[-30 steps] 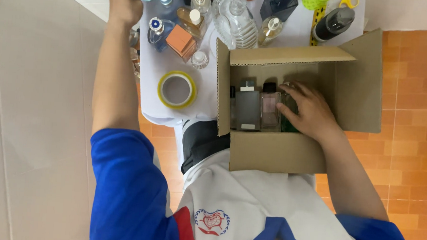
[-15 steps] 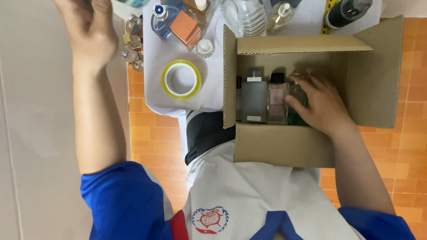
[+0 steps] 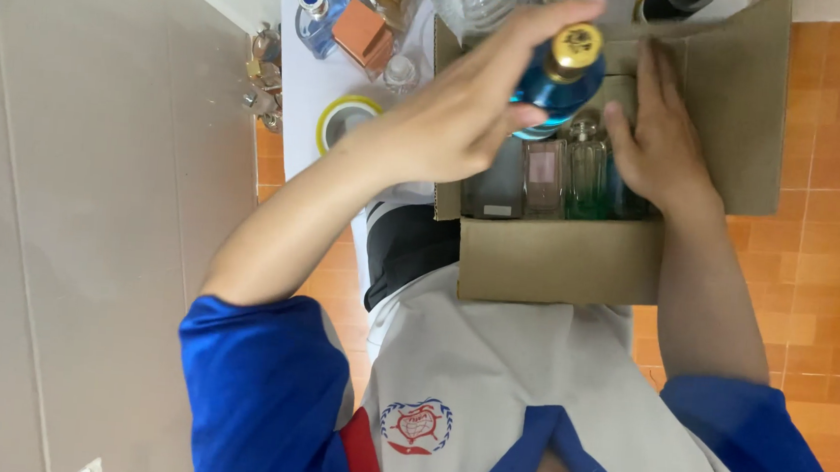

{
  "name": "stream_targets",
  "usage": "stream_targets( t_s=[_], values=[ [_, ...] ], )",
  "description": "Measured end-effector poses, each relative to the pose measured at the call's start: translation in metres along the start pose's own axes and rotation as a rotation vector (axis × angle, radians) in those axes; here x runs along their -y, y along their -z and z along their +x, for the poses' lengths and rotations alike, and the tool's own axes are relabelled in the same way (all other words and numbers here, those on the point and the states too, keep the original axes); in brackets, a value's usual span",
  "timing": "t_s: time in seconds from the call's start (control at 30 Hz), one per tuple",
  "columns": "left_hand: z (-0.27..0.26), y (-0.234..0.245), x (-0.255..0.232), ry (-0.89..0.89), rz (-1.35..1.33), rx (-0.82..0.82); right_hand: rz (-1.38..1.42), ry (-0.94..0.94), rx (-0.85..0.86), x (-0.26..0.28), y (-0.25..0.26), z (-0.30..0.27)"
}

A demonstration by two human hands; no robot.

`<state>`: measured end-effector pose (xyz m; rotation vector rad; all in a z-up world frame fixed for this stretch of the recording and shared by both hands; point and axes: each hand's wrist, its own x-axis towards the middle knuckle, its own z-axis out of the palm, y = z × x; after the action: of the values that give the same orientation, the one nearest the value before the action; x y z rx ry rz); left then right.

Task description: Packing various perfume bottles into a cardboard box and wrapping one in a cloth.

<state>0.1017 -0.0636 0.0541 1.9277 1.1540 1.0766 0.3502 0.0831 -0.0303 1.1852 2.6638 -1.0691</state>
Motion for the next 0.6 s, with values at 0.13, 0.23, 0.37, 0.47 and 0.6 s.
stream_targets(
  t_s=[0.13, 0.23, 0.37, 0.47, 0.6],
  values=[
    [0.024, -0.034, 0.015, -0.026, 0.117, -0.009, 0.108, 0.005, -0.045, 0.016, 0.007, -0.004],
    [0.036, -0.049, 0.025, -0.013, 0.221, 0.039, 0.089, -0.036, -0.041, 0.007, 0.003, 0.001],
    [0.045, -0.062, 0.040, 0.016, 0.478, 0.173, 0.066, 0.046, -0.088, -0.013, -0.009, 0.004],
    [0.056, -0.072, 0.070, 0.099, 0.523, 0.286, 0.041, 0.039, -0.093, -0.015, -0.013, 0.006],
    [0.071, -0.075, 0.093, 0.246, 0.581, 0.437, 0.034, 0.030, -0.064, -0.013, -0.016, 0.005]
  ],
)
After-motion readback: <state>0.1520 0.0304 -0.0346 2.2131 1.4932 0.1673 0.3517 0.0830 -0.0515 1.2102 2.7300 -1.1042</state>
